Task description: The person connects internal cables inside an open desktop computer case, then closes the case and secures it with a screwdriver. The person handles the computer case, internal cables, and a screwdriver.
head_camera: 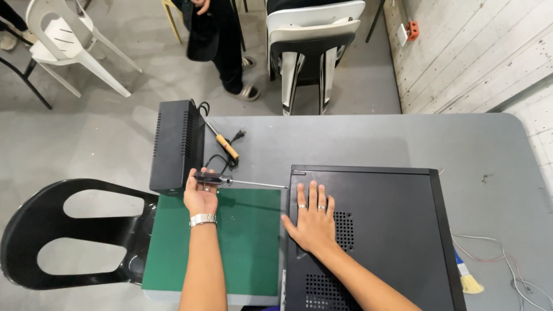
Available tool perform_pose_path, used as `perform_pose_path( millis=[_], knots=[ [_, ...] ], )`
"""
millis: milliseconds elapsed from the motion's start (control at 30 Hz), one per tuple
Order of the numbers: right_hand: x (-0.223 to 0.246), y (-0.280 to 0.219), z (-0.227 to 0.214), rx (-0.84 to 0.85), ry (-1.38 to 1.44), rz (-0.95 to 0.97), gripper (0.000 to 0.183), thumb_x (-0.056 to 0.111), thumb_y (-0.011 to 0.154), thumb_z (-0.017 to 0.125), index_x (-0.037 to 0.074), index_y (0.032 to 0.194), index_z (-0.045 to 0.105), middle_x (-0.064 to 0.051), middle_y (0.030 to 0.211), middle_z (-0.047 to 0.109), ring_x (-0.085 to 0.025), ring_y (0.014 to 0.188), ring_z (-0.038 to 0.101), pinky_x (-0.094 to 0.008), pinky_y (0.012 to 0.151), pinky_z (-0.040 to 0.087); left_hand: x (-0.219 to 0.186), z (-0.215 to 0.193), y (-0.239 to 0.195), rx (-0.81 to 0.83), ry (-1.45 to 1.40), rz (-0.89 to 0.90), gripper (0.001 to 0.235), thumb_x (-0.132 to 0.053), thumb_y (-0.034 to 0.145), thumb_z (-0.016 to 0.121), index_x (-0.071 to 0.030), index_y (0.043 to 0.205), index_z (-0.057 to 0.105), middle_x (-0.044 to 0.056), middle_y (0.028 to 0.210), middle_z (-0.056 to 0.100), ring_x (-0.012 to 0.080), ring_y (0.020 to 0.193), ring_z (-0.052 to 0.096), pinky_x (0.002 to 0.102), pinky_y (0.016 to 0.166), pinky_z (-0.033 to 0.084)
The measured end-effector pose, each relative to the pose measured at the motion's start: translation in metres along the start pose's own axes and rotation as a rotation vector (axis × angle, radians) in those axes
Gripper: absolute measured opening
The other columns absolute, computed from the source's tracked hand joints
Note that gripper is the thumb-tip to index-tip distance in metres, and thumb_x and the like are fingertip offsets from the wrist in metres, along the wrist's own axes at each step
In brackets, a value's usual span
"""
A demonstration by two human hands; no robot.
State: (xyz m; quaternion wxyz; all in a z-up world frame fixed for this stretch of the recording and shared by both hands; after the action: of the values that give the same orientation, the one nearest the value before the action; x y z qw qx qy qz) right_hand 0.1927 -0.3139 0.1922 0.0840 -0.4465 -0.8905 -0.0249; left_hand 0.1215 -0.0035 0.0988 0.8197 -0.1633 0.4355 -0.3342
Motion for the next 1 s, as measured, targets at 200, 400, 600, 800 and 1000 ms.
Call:
perform_pose_path(
  millis=[200,400,600,800,1000],
  knots=[
    [0.000,0.001,-0.001,0.058,0.006,0.016,0.091,0.061,0.089,0.048,0.005,0.153,0.015,-0.029,0.151,0.017,-0.045,0.140,0.012,-0.057,0.106,0.007,0.010,-0.030,0.032,-0.215,0.062,0.046,0.040,-0.034,0.084,0.080,-0.020,0.118,0.064,0.014,0.102,0.062,0.0330,0.089,0.065,0.048,0.081,0.058],
    [0.000,0.001,-0.003,0.091,0.010,0.032,0.090,0.061,0.089,0.047,0.006,0.153,0.014,-0.029,0.152,0.017,-0.044,0.141,0.011,-0.057,0.106,0.007,0.017,-0.036,0.034,-0.183,0.097,-0.074,0.033,-0.035,0.092,0.053,-0.016,0.119,0.059,0.012,0.107,0.065,0.0301,0.094,0.067,0.044,0.081,0.060],
    [0.001,0.001,-0.006,0.141,0.032,0.046,0.089,0.060,0.090,0.046,0.007,0.153,0.014,-0.028,0.152,0.015,-0.044,0.142,0.010,-0.057,0.107,0.005,0.002,-0.041,0.025,-0.115,0.255,0.038,0.038,-0.031,0.089,0.073,-0.011,0.120,0.062,0.016,0.104,0.058,0.0372,0.092,0.064,0.052,0.087,0.054],
    [0.002,0.000,-0.007,0.135,0.039,0.046,0.088,0.059,0.090,0.047,0.006,0.153,0.014,-0.029,0.152,0.015,-0.044,0.141,0.010,-0.057,0.107,0.006,0.002,-0.017,-0.005,-0.037,0.172,-0.120,0.033,-0.037,0.093,0.059,-0.019,0.121,0.058,0.006,0.108,0.058,0.0299,0.101,0.059,0.058,0.099,0.044],
    [-0.006,0.001,0.010,-0.080,-0.130,0.037,0.089,0.070,0.087,0.036,0.012,0.151,0.020,-0.023,0.154,0.019,-0.041,0.140,0.018,-0.054,0.107,0.016,-0.016,-0.016,0.010,0.027,0.271,0.031,0.032,-0.011,0.097,0.052,0.002,0.125,0.057,0.016,0.097,0.066,0.0117,0.055,0.040,0.043,0.080,0.057]
  ],
)
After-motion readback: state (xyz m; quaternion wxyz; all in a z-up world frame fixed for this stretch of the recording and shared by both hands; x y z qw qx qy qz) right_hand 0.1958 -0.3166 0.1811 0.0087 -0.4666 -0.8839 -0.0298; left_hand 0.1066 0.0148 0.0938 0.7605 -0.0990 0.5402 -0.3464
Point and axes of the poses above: each hand's wrist, its own y-axis towards the middle knuckle, its own z-axis out of the palm, x = y × z, the point moved 8 cm from there along y, towards the middle knuckle
